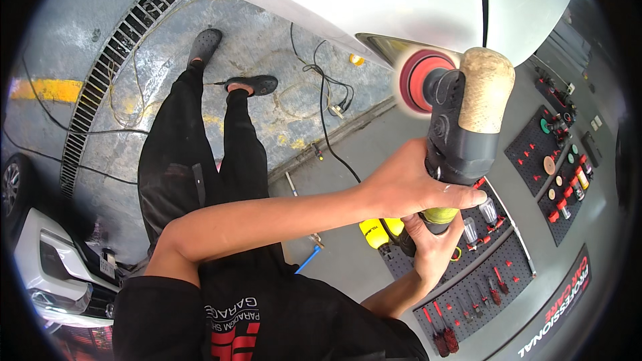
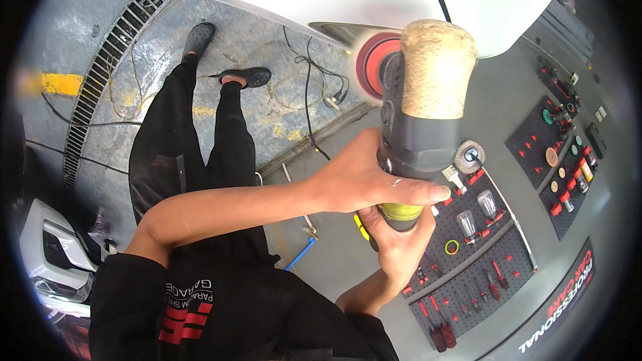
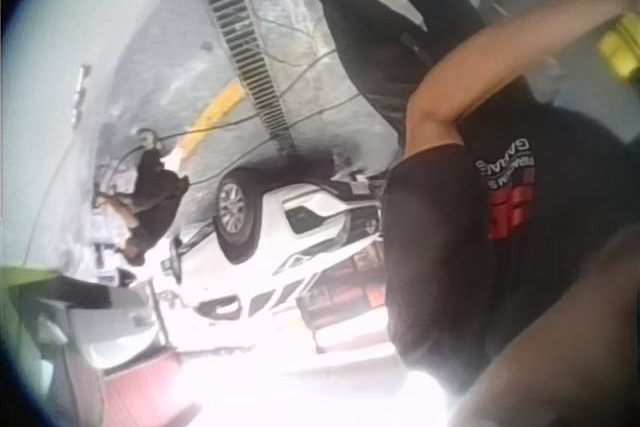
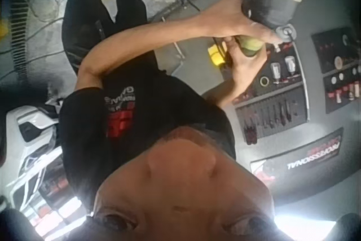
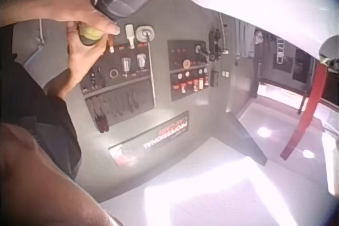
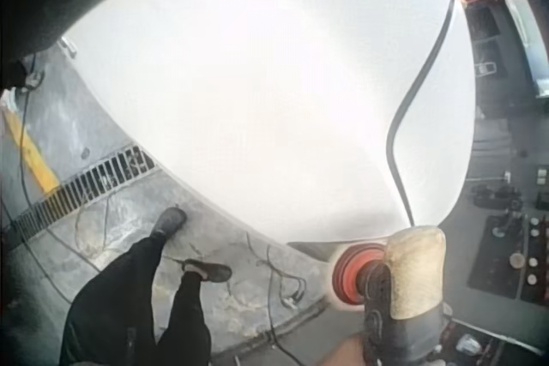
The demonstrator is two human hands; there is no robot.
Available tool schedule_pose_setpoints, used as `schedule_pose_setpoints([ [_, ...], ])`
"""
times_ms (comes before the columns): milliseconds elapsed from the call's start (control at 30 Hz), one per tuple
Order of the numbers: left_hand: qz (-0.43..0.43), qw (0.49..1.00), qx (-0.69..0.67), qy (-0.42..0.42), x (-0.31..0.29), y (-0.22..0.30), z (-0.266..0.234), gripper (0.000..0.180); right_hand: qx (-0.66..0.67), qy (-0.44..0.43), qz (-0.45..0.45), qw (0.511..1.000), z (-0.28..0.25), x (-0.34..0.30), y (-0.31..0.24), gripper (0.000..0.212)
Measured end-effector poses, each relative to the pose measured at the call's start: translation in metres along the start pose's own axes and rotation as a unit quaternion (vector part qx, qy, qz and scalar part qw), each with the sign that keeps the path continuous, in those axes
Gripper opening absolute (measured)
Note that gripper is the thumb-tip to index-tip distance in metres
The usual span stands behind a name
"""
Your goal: The person uses a rotary polisher with a buffing pad to polish the front bumper and headlight area of a white car. They move the tool in circular and sweeping motions across the surface, occasionally pausing to touch the area with their hand.
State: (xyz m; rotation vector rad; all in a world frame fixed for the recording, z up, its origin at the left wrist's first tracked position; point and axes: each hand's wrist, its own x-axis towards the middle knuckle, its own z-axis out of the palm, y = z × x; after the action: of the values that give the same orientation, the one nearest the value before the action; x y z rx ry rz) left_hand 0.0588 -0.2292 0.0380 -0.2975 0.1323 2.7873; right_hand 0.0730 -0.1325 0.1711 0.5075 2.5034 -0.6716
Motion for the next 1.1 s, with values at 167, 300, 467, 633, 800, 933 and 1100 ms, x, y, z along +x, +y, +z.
schedule_pose_setpoints([
  [167,0.004,1.0,0.01,0.0,0.01,-0.006,0.01,0.05,0.042,0.017,0.002,0.999,-0.007,-0.003,0.0,0.055],
  [300,0.012,1.0,0.007,-0.002,0.013,-0.004,0.014,0.047,0.044,0.005,-0.009,0.999,-0.012,0.0,0.003,0.055],
  [467,0.001,0.999,0.017,0.029,0.004,0.008,0.015,0.04,0.038,-0.029,0.015,0.999,-0.01,-0.001,-0.008,0.054],
  [633,-0.026,0.999,-0.004,0.03,-0.004,0.021,0.015,0.035,0.033,-0.039,0.012,0.999,-0.006,-0.001,-0.013,0.054],
  [800,-0.005,0.998,0.057,0.026,0.011,0.011,0.019,0.033,0.03,-0.009,0.029,0.999,-0.014,0.0,-0.01,0.053],
  [933,0.024,0.999,0.041,0.019,0.018,0.002,0.021,0.036,0.047,-0.007,0.024,0.999,-0.016,0.001,-0.01,0.052],
  [1100,-0.045,0.997,0.015,0.061,-0.003,0.023,0.014,0.042,0.034,-0.039,0.02,0.998,-0.002,0.0,-0.02,0.05],
])
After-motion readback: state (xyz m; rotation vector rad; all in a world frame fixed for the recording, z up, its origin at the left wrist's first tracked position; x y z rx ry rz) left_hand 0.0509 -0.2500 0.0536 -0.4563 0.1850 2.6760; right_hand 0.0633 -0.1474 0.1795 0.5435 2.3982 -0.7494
